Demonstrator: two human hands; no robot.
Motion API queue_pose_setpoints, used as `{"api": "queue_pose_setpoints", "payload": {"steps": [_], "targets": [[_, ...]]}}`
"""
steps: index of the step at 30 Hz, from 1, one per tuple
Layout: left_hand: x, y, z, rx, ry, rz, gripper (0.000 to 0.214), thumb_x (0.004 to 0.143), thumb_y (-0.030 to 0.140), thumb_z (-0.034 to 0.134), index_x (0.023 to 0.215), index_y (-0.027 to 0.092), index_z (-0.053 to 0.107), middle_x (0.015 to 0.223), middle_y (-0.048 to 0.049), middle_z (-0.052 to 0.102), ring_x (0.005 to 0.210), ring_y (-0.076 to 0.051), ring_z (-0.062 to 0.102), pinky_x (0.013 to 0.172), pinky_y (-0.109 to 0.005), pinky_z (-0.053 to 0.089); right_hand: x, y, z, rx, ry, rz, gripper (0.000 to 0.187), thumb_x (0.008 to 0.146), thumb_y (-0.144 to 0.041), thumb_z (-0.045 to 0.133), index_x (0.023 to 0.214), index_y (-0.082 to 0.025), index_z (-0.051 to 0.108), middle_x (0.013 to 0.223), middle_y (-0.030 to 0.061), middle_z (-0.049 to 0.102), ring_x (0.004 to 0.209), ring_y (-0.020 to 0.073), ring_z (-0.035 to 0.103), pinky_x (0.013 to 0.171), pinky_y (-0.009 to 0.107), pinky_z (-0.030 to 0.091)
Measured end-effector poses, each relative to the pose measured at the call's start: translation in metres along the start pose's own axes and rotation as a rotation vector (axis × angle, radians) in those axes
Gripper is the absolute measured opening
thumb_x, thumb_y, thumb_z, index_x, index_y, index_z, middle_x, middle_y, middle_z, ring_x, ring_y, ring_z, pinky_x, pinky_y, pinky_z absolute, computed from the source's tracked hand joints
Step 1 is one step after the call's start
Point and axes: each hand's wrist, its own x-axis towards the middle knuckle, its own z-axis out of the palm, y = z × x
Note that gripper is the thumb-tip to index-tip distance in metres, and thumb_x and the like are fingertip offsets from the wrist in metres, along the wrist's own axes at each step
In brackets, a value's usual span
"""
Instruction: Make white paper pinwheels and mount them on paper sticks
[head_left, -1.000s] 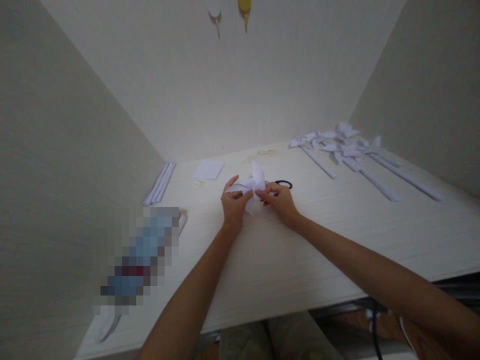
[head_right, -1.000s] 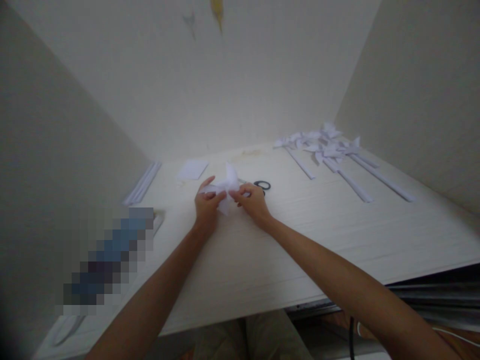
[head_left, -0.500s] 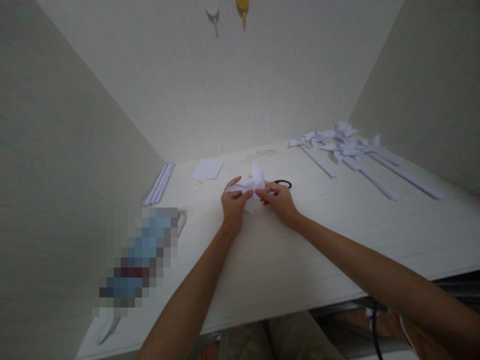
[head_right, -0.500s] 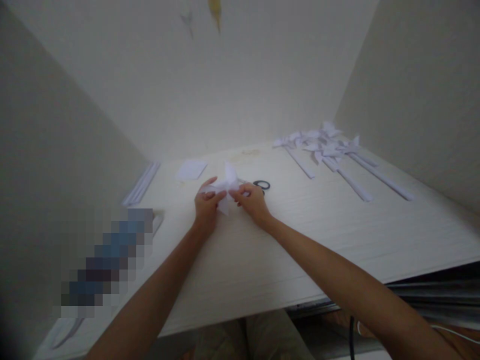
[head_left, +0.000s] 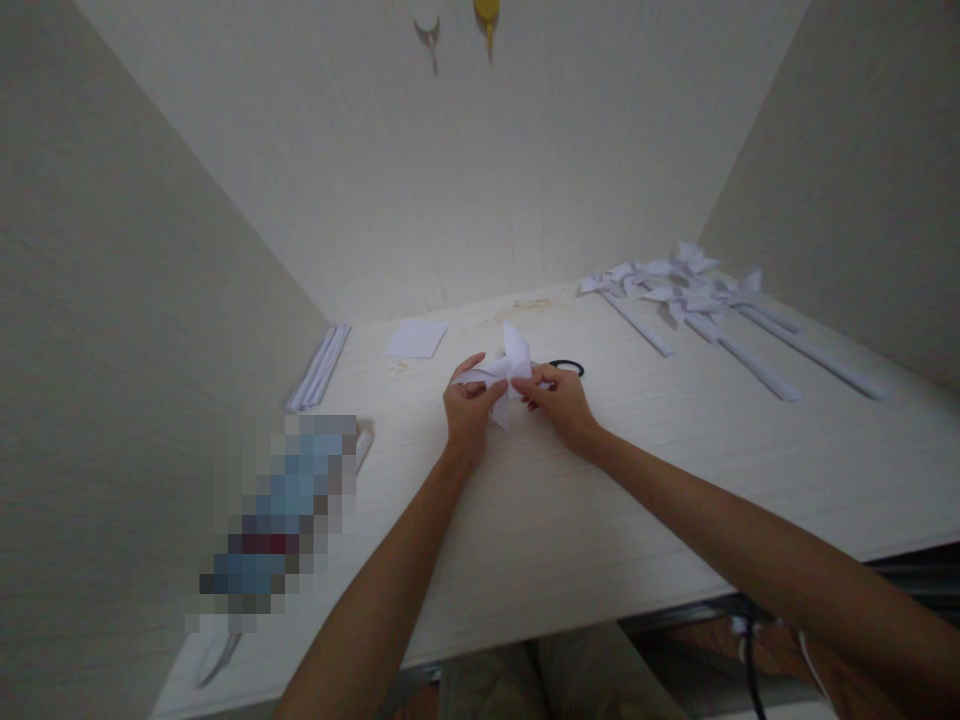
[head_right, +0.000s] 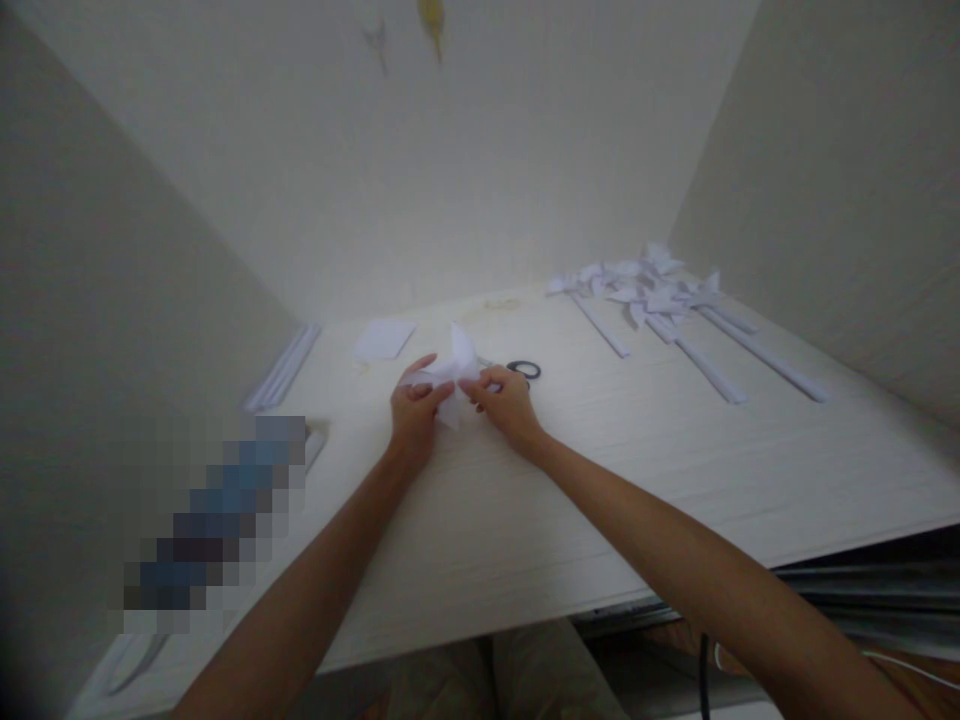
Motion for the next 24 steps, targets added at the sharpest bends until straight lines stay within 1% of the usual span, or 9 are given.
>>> {"api": "queue_pose_setpoints", "payload": {"steps": [5,10,13,20,22,24], "targets": [[0.0004,-0.0007,-0.0008,-0.024,-0.011,-0.015,0.058,0.049,0.017,0.072,0.104,0.014,0.054,0.043,0.0109,0.047,0.042,-0.006,0.048,0.045,-0.017,0.037,-0.0006,-0.0004,0.0003,-0.002,0.016,0.018,0.026,0.061,-0.036,0.066,0.05,-0.017,0.05,0.056,-0.0004,0.055,0.048,0.0089,0.048,0.045,0.022,0.04],[-0.0001,-0.0003,-0.0011,-0.062,-0.03,-0.025,0.061,0.051,0.016,0.07,0.109,0.013,0.053,0.042,0.012,0.045,0.038,-0.005,0.043,0.043,-0.016,0.035,-0.0012,-0.0013,0.0006,-0.008,0.02,0.003,0.027,0.061,-0.036,0.065,0.05,-0.017,0.049,0.054,-0.0012,0.053,0.046,0.0087,0.048,0.044,0.022,0.039],[-0.0006,0.0006,-0.0007,-0.057,-0.043,-0.028,0.063,0.051,0.015,0.07,0.111,0.012,0.051,0.042,0.0122,0.045,0.038,-0.004,0.043,0.042,-0.016,0.035,-0.0011,-0.002,0.0008,-0.009,0.017,-0.001,0.027,0.062,-0.035,0.065,0.049,-0.016,0.049,0.053,-0.0019,0.051,0.045,0.008,0.046,0.043,0.022,0.038],[-0.0011,0.0011,0.0009,-0.016,0.009,-0.017,0.06,0.049,0.016,0.071,0.107,0.012,0.054,0.042,0.0119,0.045,0.04,-0.005,0.046,0.043,-0.017,0.036,-0.0014,-0.0008,0.0006,-0.013,0.006,0.002,0.029,0.06,-0.038,0.064,0.049,-0.017,0.048,0.056,-0.0006,0.052,0.047,0.0086,0.046,0.044,0.023,0.037],[-0.0011,0.0009,0.0011,-0.009,0.021,-0.019,0.06,0.048,0.015,0.071,0.106,0.013,0.055,0.042,0.0118,0.045,0.038,-0.005,0.044,0.043,-0.017,0.035,-0.0013,-0.0008,0.0002,-0.043,0.038,0.012,0.028,0.06,-0.039,0.065,0.053,-0.017,0.048,0.057,-0.0014,0.052,0.047,0.0087,0.046,0.044,0.023,0.037],[-0.0013,0.0012,0.0013,-0.003,0.026,-0.013,0.06,0.048,0.014,0.071,0.106,0.013,0.055,0.041,0.012,0.045,0.037,-0.004,0.042,0.042,-0.016,0.035,0.0,-0.0002,-0.0007,-0.088,0.128,-0.02,0.029,0.055,-0.037,0.069,0.061,-0.018,0.048,0.062,-0.0021,0.053,0.052,0.0092,0.048,0.048,0.023,0.038]]}}
